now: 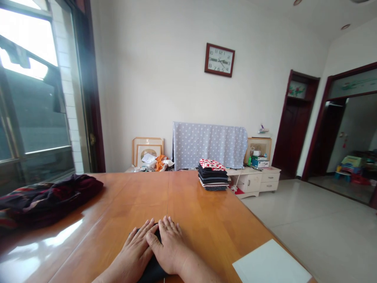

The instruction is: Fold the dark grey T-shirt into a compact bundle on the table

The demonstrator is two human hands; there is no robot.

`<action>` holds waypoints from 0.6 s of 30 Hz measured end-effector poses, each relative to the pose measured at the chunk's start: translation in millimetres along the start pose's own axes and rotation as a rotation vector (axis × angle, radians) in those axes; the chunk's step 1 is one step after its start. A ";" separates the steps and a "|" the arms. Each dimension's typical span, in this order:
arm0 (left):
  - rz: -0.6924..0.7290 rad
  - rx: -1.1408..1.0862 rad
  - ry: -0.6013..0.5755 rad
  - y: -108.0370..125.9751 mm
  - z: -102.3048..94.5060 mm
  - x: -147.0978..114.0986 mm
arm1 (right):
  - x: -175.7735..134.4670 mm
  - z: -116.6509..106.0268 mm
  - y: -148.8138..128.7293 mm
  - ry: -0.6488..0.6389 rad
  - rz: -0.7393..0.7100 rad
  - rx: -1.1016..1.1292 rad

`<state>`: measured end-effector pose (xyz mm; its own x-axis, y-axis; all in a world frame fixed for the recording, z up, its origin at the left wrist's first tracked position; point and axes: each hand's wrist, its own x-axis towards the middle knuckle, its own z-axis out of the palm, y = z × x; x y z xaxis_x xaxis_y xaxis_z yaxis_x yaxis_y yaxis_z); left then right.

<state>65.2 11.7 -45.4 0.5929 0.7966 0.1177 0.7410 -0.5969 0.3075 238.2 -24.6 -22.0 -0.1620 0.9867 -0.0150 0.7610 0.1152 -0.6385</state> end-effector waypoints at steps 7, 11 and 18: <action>-0.025 -0.119 0.012 6.5 -9.0 -5.9 | 5.7 10.2 14.7 0.017 -0.008 -0.002; -0.095 -0.138 0.022 5.9 -12.9 -7.4 | 8.5 16.4 22.0 0.031 -0.007 -0.021; -0.226 -0.173 0.072 -2.2 -15.2 -4.8 | 7.0 19.5 24.5 0.028 0.002 -0.032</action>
<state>55.9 10.6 -32.3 0.3901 0.9161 0.0929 0.7833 -0.3832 0.4895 243.4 -17.1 -52.8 -0.1436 0.9896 0.0054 0.7809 0.1167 -0.6136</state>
